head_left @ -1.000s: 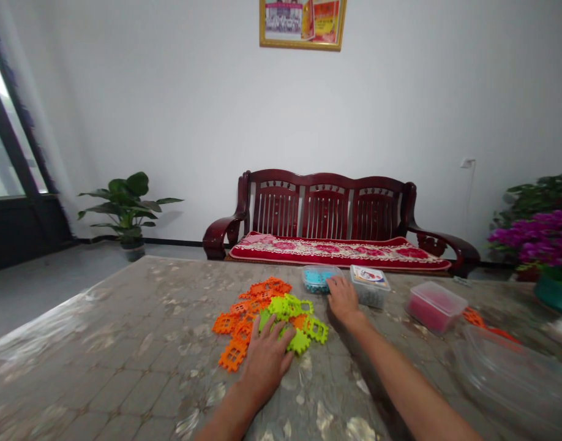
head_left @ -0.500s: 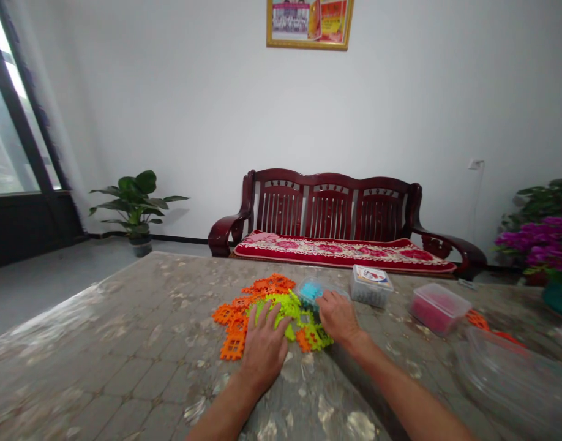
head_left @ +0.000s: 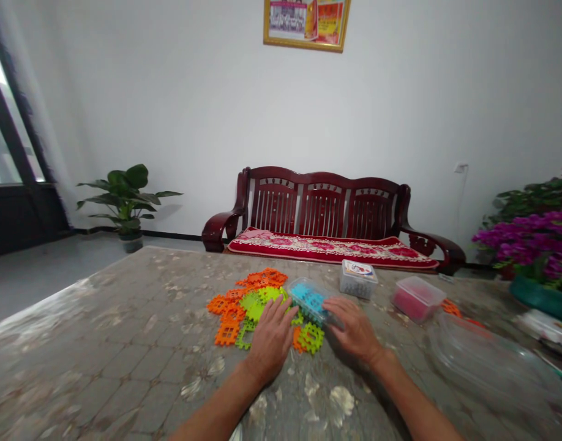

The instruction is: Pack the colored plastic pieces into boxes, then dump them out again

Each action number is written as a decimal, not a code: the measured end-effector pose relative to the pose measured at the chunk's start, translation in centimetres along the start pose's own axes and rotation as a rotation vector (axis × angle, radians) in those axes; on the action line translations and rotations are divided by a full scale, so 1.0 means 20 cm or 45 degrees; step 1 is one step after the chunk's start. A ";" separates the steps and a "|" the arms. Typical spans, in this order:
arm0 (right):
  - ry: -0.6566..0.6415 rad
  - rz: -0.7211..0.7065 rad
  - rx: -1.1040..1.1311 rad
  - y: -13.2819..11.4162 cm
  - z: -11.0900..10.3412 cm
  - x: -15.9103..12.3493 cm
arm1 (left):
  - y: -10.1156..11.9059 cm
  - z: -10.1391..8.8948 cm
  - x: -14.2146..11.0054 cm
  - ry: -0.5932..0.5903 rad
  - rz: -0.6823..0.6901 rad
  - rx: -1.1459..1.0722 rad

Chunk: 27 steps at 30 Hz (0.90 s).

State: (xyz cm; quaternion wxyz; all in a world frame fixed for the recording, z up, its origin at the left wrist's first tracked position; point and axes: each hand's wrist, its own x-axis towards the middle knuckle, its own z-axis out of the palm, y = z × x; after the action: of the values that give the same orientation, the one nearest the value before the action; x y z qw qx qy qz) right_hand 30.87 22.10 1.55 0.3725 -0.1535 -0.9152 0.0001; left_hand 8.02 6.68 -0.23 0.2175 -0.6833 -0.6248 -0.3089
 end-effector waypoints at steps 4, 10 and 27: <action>0.095 -0.169 -0.145 0.00 0.09 0.01 | 0.05 -0.01 0.08 -0.149 0.015 -0.031; 0.119 -0.192 -0.313 -0.06 0.11 -0.01 | 0.04 -0.03 0.25 -0.518 0.057 -0.163; 0.183 0.169 -0.175 -0.13 0.08 0.07 | 0.08 0.04 0.39 -0.447 -0.204 -0.303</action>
State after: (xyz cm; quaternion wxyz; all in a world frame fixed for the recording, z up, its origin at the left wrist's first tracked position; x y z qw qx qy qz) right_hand 28.02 20.13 1.71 0.4250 -0.2386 -0.8718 -0.0490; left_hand 9.90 12.61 4.76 -0.0021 -0.6957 -0.6645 -0.2729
